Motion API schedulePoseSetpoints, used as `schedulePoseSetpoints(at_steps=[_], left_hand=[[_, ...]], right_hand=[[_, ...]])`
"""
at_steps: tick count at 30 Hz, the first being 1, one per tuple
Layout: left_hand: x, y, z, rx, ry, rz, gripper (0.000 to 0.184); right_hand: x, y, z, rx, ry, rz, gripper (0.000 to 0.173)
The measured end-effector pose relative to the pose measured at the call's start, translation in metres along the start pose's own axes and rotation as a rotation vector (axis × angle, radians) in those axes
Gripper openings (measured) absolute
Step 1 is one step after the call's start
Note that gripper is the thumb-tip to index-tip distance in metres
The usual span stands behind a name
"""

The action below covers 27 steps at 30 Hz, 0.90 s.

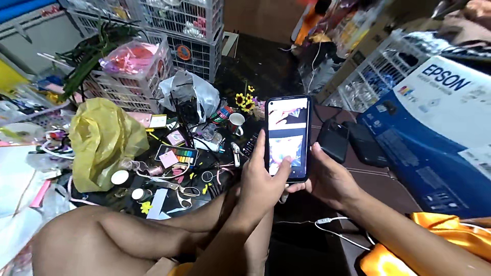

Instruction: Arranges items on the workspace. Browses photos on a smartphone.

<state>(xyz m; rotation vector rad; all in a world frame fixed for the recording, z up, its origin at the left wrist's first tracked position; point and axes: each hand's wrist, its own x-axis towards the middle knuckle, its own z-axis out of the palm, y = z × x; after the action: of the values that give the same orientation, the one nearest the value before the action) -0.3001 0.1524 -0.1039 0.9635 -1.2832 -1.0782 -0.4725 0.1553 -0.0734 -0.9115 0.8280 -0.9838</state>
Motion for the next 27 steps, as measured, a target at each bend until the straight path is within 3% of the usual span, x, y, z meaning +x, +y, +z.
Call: schedulePoseSetpoints(at_steps=[4, 8, 12, 19, 22, 27], left_hand=[[0.000, -0.002, -0.002, -0.128, 0.008, 0.046, 0.057], [0.000, -0.002, -0.002, -0.163, 0.017, 0.062, 0.051], [-0.001, -0.003, -0.002, -0.160, 0.010, 0.064, 0.049], [0.001, 0.001, -0.003, -0.142, -0.002, 0.034, 0.050], [0.001, 0.003, -0.002, -0.158, -0.010, 0.038, 0.050], [0.002, 0.003, -0.003, -0.117, -0.011, 0.041, 0.051]], right_hand=[[0.001, 0.000, -0.002, -0.004, -0.025, -0.003, 0.046], [0.001, 0.000, 0.000, -0.038, 0.011, 0.002, 0.032], [0.000, 0.000, 0.007, -0.154, 0.118, -0.023, 0.028], [0.000, -0.002, 0.004, -0.110, 0.089, 0.009, 0.033], [0.000, -0.001, 0.007, -0.157, 0.138, -0.028, 0.025], [0.000, -0.001, 0.010, -0.204, 0.144, -0.033, 0.034]])
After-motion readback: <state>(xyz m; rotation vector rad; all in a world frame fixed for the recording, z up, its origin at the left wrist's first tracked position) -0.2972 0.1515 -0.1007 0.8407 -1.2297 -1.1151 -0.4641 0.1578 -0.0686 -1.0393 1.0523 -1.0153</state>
